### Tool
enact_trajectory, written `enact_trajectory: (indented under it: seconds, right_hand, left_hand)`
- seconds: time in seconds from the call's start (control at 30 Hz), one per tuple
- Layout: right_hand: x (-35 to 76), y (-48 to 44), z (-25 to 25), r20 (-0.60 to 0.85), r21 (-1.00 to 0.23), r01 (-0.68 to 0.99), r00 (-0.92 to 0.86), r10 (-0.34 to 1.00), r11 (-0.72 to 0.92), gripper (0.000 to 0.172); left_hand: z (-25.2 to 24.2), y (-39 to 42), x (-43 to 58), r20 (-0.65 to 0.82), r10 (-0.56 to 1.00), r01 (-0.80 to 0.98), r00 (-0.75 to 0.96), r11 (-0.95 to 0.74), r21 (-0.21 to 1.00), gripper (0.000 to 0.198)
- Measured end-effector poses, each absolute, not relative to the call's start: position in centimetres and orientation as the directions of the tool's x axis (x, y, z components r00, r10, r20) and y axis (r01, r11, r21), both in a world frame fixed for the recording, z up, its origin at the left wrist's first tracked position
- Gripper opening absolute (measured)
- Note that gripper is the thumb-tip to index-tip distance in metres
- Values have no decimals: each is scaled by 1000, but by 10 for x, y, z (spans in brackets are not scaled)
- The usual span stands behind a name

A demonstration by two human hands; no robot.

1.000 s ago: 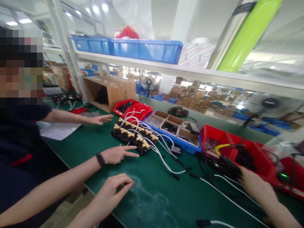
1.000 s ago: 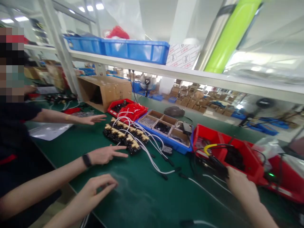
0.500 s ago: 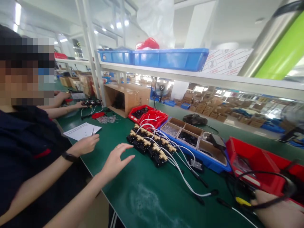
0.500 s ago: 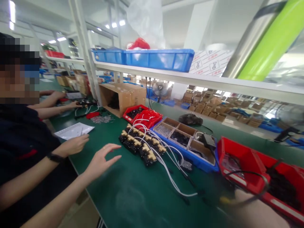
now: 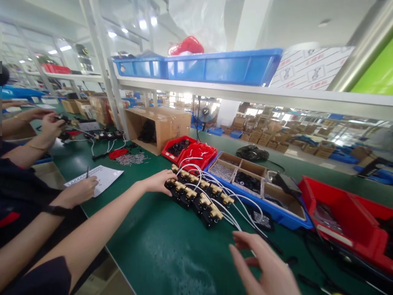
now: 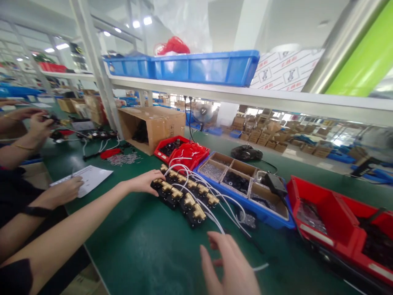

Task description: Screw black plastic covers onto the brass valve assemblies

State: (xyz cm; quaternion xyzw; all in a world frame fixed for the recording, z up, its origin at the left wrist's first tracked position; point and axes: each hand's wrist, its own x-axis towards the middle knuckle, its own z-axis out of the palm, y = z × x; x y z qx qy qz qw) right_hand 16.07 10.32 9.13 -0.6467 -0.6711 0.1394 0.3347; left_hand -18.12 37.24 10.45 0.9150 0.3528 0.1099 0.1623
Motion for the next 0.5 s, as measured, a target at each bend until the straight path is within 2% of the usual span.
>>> enact_trajectory:
  seconds: [0.03,0.07,0.17,0.33,0.43,0.5]
  right_hand:
    - [140,115,81,202,-629,776,96,975,54,41]
    - [123,128,71,195,-621,784,141,971,11,49]
    - [99,163,52,244,-647,762,241,939,-28,59]
    - [99,191,45,272,-697,715,334,902,-54,48]
    - [96,199,41,276,-719,694,344,897,-45,52]
    - [95,204,40,270,-730,683,320,908,-23,45]
  left_hand:
    - [105,376,-181,72,668,602,741,-708,369,63]
    - [105,379,-180,62,657,596,751,-716,365,63]
    - [104,383,-178,47,634,579,772,-732,359,63]
    - [100,382,-177,44,614,557,788,-742,374,52]
    - [100,382,-177,43,605,545,795,-745,385,53]
    - [102,385,-176,30,582,526,813,-755,390,55]
